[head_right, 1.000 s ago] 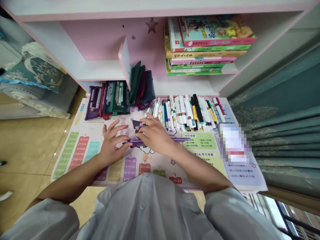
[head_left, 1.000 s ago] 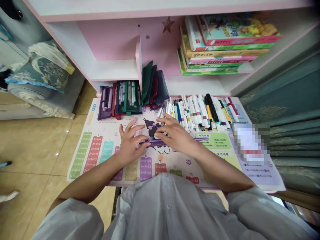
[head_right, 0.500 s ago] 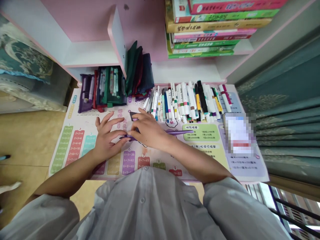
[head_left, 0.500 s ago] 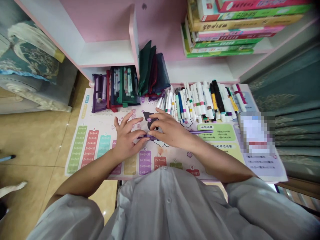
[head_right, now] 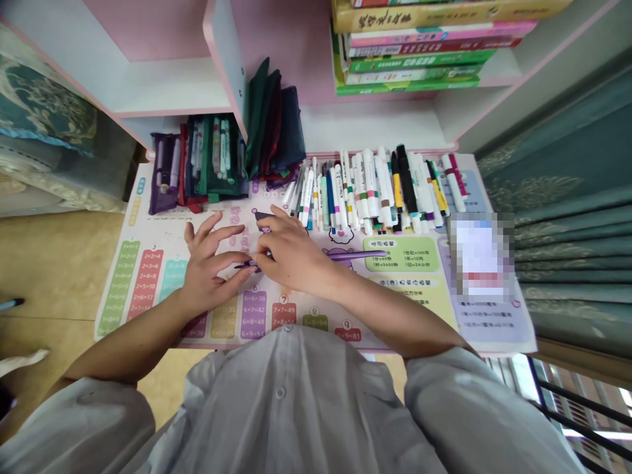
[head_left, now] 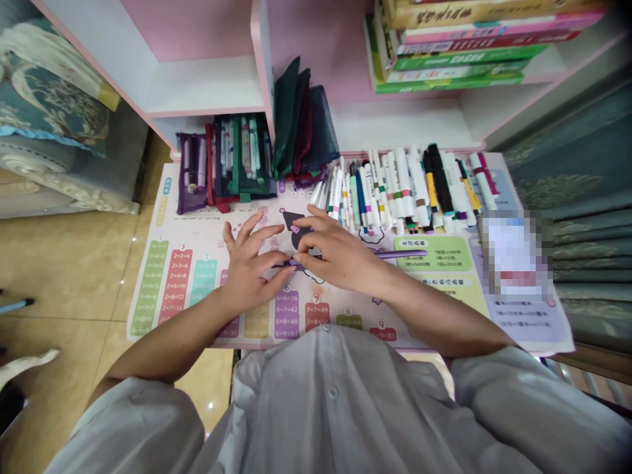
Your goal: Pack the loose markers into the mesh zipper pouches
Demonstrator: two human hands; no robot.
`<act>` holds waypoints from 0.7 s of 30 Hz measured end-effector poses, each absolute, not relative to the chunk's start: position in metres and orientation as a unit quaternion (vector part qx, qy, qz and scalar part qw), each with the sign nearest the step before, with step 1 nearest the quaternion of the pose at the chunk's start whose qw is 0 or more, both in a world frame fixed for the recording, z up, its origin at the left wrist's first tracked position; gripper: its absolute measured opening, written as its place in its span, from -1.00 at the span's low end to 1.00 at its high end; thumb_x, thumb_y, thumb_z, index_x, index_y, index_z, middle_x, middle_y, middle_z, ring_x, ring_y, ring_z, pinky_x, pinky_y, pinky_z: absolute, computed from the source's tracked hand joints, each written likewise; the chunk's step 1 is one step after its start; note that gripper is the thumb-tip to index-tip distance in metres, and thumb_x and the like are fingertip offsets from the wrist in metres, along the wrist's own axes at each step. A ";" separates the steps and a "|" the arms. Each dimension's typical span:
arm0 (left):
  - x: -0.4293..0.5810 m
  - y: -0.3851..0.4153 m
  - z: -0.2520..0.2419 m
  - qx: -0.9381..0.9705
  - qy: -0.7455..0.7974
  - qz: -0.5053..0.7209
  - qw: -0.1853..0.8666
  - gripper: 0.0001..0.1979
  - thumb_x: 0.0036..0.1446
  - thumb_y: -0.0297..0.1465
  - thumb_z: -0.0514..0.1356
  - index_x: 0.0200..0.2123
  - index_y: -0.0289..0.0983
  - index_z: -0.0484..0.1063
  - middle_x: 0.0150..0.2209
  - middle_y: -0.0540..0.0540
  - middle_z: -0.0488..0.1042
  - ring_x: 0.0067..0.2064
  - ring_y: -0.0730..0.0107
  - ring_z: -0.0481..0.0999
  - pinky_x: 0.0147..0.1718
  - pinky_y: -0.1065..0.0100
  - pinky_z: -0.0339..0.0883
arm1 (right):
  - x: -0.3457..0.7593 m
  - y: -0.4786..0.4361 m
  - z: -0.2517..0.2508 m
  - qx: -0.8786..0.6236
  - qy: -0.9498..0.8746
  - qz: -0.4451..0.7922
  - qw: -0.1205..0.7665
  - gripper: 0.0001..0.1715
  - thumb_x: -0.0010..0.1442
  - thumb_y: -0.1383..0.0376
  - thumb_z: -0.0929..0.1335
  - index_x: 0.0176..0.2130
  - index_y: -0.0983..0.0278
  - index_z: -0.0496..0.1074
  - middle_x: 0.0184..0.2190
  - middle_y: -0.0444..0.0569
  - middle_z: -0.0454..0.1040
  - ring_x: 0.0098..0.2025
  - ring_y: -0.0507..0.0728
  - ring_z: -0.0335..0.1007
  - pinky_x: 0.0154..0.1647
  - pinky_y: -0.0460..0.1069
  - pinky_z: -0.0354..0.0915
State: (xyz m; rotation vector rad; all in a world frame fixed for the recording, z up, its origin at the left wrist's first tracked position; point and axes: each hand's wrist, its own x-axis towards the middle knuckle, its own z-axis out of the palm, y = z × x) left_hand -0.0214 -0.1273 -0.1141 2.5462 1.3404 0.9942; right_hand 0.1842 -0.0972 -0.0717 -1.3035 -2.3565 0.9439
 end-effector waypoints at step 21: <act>-0.025 -0.123 -0.114 0.844 0.431 0.312 0.068 -0.84 0.14 -0.17 0.28 -0.43 -0.07 0.55 0.08 0.02 0.48 0.35 -0.01 0.18 0.34 -0.19 -0.29 | 0.190 -0.099 -0.071 -0.445 -0.820 0.327 0.152 -0.77 0.20 0.37 0.33 -0.49 0.25 0.46 0.15 0.01 0.41 0.45 0.38 -0.06 0.37 0.33 0.09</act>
